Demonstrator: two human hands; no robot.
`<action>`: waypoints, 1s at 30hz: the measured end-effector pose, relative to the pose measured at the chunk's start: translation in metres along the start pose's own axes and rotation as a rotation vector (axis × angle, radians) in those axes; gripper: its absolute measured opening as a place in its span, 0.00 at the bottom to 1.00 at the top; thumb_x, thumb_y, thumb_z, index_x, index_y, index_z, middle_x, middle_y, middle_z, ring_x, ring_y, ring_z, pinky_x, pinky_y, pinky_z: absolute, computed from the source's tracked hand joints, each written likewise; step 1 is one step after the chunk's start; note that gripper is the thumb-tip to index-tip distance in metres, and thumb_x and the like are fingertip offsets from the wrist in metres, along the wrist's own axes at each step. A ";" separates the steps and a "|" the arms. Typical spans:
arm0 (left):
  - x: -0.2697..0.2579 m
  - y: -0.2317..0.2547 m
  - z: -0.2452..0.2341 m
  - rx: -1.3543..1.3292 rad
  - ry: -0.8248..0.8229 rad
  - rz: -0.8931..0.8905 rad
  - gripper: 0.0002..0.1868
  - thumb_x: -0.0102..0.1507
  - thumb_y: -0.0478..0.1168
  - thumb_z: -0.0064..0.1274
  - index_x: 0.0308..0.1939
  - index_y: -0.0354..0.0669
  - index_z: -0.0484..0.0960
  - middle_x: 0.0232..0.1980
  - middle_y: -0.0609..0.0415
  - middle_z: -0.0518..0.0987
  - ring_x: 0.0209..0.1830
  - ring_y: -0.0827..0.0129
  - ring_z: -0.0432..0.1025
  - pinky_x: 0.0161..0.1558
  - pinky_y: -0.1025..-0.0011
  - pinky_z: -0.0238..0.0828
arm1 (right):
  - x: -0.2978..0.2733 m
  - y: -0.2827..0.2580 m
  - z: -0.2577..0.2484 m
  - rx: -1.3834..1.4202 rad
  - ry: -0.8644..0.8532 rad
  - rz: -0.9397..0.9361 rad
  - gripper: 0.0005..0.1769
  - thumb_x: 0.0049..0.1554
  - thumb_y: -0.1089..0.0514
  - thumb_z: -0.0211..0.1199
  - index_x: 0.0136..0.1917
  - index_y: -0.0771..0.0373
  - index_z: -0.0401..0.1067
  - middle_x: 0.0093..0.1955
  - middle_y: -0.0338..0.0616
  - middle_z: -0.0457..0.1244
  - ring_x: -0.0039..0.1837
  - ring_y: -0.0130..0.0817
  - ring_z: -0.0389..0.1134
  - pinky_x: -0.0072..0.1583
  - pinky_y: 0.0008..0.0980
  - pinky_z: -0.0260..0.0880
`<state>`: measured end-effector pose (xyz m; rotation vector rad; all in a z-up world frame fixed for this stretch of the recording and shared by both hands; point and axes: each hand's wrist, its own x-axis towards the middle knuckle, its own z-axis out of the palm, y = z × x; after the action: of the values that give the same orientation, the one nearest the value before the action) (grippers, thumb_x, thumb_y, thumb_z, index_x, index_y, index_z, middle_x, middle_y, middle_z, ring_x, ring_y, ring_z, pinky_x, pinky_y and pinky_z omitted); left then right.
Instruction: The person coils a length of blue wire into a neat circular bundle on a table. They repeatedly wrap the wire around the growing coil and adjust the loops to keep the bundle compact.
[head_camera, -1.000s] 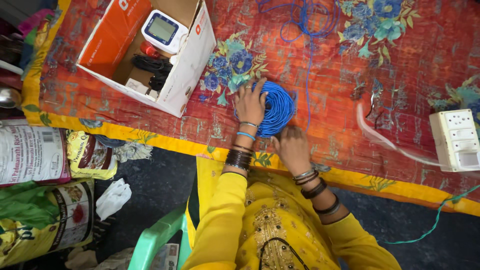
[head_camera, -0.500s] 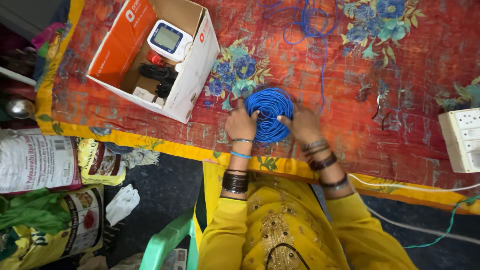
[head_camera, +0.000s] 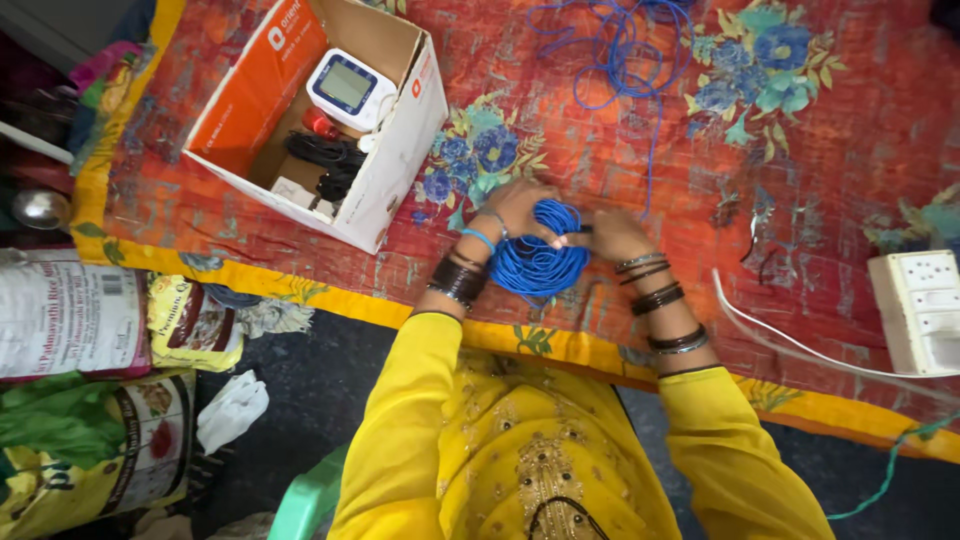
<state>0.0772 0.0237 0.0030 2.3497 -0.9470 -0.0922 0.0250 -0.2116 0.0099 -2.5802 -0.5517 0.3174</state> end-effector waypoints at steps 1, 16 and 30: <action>-0.005 0.001 0.001 -0.012 0.040 0.000 0.41 0.38 0.69 0.74 0.47 0.52 0.84 0.46 0.48 0.84 0.49 0.48 0.76 0.50 0.53 0.72 | -0.006 -0.008 -0.006 0.036 0.052 -0.031 0.32 0.49 0.30 0.64 0.56 0.52 0.80 0.50 0.51 0.71 0.52 0.53 0.72 0.53 0.50 0.71; -0.081 0.045 0.020 0.061 0.603 -0.635 0.30 0.55 0.67 0.61 0.51 0.53 0.84 0.46 0.43 0.83 0.50 0.43 0.74 0.48 0.51 0.70 | -0.033 0.027 -0.057 -0.553 0.729 -0.275 0.16 0.56 0.45 0.65 0.46 0.59 0.76 0.51 0.46 0.73 0.53 0.41 0.72 0.65 0.66 0.62; -0.080 0.067 0.063 0.029 0.955 -1.047 0.22 0.68 0.60 0.44 0.65 0.69 0.77 0.63 0.55 0.79 0.65 0.47 0.66 0.61 0.40 0.57 | -0.078 -0.086 0.058 0.232 0.530 0.106 0.42 0.62 0.34 0.58 0.75 0.68 0.62 0.65 0.67 0.64 0.66 0.63 0.64 0.65 0.53 0.64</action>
<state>-0.0404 0.0062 -0.0231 2.2284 0.7366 0.5753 -0.0905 -0.1530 0.0121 -2.3338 -0.1728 -0.2538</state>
